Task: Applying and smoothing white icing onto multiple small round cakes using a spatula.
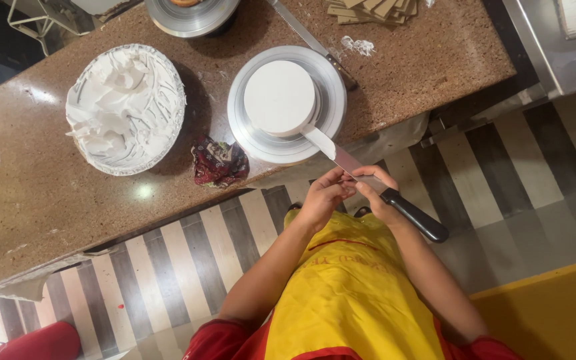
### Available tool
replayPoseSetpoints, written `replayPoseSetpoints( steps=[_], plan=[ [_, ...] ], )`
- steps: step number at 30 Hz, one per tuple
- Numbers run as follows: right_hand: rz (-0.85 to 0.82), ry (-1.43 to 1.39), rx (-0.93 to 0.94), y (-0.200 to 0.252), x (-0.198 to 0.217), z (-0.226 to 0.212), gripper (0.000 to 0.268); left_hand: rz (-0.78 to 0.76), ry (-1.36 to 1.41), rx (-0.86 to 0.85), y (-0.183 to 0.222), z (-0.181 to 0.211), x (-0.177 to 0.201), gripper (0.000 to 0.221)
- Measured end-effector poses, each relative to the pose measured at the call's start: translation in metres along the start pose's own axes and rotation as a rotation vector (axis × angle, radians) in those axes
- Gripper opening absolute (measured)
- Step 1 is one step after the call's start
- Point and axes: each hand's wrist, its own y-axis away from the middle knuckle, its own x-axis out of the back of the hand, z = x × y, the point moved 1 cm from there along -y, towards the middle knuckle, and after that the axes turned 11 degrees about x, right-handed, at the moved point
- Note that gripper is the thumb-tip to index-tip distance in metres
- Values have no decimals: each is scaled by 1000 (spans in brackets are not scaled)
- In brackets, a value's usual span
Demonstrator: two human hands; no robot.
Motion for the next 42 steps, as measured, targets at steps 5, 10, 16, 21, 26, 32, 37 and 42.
replayPoseSetpoints(
  steps=[5, 10, 16, 21, 26, 32, 37, 42],
  plan=[
    [7, 23, -44, 0, 5, 1, 25, -18, 6, -5, -3, -3, 1, 48],
    [-34, 47, -37, 0, 10, 2, 25, -22, 22, 2, -6, -8, 6, 45],
    [-70, 102, -79, -5, 50, -44, 35, 224, 256, -26, -25, -23, 110, 16],
    [208, -252, 13, 12, 105, -126, 54, 507, 267, -313, -17, 33, 145, 37],
    [487, -396, 89, 49, 162, -110, 43, 508, 355, -423, -54, -9, 49, 52],
    [620, -309, -220, 77, 176, -62, 14, 252, 80, 14, -222, -4, -31, 32],
    [531, 15, -297, 72, 189, -54, 25, 1148, -618, -624, -439, 130, 2, 56],
    [554, 40, -370, 45, 210, -57, 29, 1318, -413, -535, -487, 205, 59, 68]
  ],
)
